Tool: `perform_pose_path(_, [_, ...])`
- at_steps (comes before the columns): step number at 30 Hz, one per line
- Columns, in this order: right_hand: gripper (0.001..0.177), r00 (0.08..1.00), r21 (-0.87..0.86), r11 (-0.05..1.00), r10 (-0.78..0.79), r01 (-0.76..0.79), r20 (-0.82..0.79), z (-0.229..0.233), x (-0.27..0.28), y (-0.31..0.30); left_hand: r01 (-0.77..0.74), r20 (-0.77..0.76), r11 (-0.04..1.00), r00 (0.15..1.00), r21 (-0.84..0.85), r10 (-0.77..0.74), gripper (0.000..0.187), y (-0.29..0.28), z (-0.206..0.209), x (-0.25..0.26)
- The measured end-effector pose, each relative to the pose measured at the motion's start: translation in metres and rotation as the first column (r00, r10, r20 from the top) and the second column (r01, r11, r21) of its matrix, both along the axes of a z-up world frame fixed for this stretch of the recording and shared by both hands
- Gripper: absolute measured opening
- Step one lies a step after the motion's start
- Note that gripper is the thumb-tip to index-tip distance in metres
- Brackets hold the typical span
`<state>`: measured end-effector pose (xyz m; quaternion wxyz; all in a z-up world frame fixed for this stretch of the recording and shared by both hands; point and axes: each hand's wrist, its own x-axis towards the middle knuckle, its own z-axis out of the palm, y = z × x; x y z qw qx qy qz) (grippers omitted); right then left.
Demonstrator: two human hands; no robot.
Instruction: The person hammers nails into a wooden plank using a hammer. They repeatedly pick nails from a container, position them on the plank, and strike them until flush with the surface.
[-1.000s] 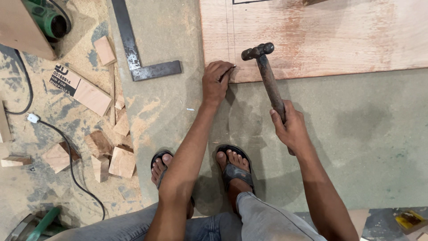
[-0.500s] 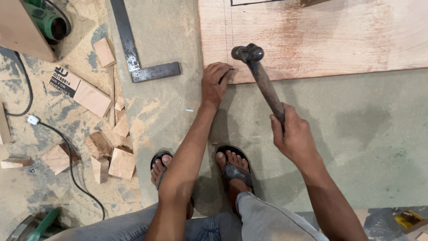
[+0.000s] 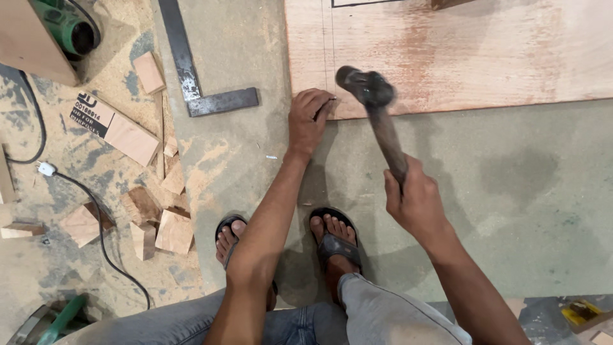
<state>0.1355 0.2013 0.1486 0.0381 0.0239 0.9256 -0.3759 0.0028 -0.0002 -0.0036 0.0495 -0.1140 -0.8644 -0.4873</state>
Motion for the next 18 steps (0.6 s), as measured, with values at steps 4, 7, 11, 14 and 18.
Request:
perform_pose_path(4, [0.027,0.970,0.133,0.989,0.033,-0.067,0.240,-0.012,-0.020,-0.002,-0.009,-0.020,1.000,1.000,-0.027,0.008,0.017,0.001,0.005,0.000])
perform_pose_path(7, [0.029,0.981,0.113,0.994,-0.031,0.009,0.193,-0.003,-0.012,0.001,-0.001,-0.007,1.000,1.000,-0.022,0.001,0.015,-0.004,0.007,-0.003])
perform_pose_path(11, [0.033,0.998,0.033,0.999,0.000,0.002,-0.069,0.006,0.008,0.004,0.005,0.045,1.000,0.999,0.008,-0.005,0.016,-0.001,0.001,0.000])
perform_pose_path(14, [0.033,0.998,0.121,0.992,0.037,-0.044,0.059,-0.005,0.000,-0.002,0.001,0.050,1.000,0.999,-0.016,0.000,0.015,0.000,0.000,0.000])
perform_pose_path(18, [0.029,0.959,0.202,0.974,0.046,-0.106,0.281,-0.021,-0.018,0.000,-0.002,0.009,1.000,1.000,-0.025,0.002,0.017,0.000,-0.001,-0.001])
